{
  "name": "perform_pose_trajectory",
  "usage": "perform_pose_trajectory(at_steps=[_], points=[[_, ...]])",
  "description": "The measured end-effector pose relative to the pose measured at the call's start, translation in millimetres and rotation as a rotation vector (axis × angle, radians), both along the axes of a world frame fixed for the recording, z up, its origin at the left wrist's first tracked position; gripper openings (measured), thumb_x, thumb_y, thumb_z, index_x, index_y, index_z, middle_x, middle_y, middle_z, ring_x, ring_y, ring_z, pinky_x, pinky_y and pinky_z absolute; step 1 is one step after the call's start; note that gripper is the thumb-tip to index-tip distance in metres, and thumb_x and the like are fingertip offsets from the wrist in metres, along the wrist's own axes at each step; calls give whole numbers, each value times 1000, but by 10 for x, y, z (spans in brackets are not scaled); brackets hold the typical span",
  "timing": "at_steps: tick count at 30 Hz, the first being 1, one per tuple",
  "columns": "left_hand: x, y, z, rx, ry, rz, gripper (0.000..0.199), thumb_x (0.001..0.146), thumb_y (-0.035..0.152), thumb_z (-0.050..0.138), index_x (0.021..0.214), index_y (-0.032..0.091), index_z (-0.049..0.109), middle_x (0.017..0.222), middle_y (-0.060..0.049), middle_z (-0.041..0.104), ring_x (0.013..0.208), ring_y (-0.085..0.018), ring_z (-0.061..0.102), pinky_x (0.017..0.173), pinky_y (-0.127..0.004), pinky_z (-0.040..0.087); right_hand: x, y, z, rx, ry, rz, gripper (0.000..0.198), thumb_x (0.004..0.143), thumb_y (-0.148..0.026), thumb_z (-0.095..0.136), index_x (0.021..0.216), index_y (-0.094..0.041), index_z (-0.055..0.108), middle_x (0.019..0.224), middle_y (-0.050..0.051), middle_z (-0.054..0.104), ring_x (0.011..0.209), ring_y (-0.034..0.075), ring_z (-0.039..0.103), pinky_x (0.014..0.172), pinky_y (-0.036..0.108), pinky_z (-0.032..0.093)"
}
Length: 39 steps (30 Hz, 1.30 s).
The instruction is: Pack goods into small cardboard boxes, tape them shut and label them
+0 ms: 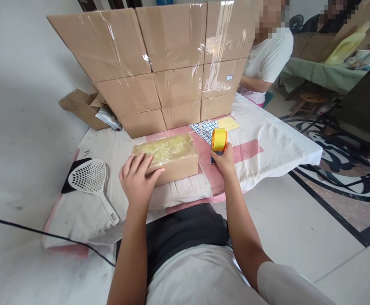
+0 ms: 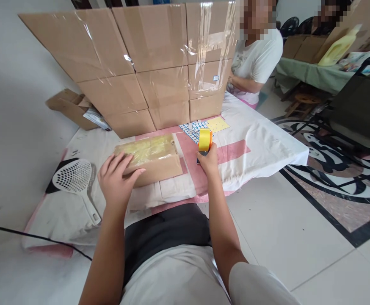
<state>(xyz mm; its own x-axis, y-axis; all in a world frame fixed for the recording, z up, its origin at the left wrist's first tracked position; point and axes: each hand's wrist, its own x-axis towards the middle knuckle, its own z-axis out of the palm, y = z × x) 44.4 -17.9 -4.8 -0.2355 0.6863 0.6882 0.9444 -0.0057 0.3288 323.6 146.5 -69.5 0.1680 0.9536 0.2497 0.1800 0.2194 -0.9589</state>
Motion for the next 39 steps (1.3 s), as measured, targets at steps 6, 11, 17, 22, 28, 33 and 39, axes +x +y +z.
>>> perform_pose_trajectory(at_steps=[6, 11, 17, 22, 28, 33, 39], points=[[-197, 197, -41, -1, -87, 27, 49, 88, 54, 70, 128, 26, 71, 142, -13, 65, 143, -38, 45, 120, -57, 31, 26, -24, -24, -25, 121, 41, 38, 73, -26, 57, 111, -25, 52, 103, 0, 60, 93, 19, 57, 85, 33, 49], [-203, 225, -55, 31, -56, 44, 50, 88, 55, 70, 127, 24, 71, 139, -14, 66, 141, -37, 47, 118, -54, 36, 34, 12, -68, -25, 136, 38, 36, 68, -22, 53, 104, -25, 53, 94, -2, 59, 86, 18, 55, 79, 31, 49], [-114, 161, -15, 37, -37, 79, 48, 87, 52, 70, 126, 25, 70, 140, -13, 64, 144, -40, 43, 117, -58, 35, 23, -24, -36, -20, 124, 13, 21, 73, -27, 59, 94, -24, 56, 86, -2, 60, 79, 18, 56, 70, 30, 48], [493, 147, -104, 170, -3, -209, 21, 90, 32, 65, 108, 25, 73, 119, -10, 72, 127, -32, 60, 113, -53, 42, -7, -174, 73, 2, 241, 59, 22, 77, -33, 66, 95, -23, 62, 91, 1, 67, 82, 19, 62, 75, 32, 51], [1278, 582, -125, 62, -365, -733, 33, 100, 32, 53, 132, 25, 59, 133, -11, 68, 126, -23, 64, 110, -43, 50, 53, -274, 173, -93, 482, 68, 25, 75, -43, 55, 92, -27, 63, 89, 3, 66, 82, 23, 64, 75, 36, 55], [1465, 1063, -137, -28, -565, -752, 66, 97, 43, 63, 155, 30, 35, 165, -14, 37, 157, -31, 30, 128, -56, 29, 58, -322, 226, -149, 373, 188, 41, 77, -54, 48, 99, -26, 68, 86, 7, 67, 81, 27, 65, 75, 41, 55], [1412, 1241, -329, -243, -868, -826, 84, 90, 50, 71, 160, 35, 28, 169, -11, 33, 157, -33, 31, 127, -56, 32, 60, -378, 204, -233, 330, 301, 54, 80, -66, 44, 105, -26, 70, 77, 6, 64, 67, 25, 60, 68, 43, 53]])
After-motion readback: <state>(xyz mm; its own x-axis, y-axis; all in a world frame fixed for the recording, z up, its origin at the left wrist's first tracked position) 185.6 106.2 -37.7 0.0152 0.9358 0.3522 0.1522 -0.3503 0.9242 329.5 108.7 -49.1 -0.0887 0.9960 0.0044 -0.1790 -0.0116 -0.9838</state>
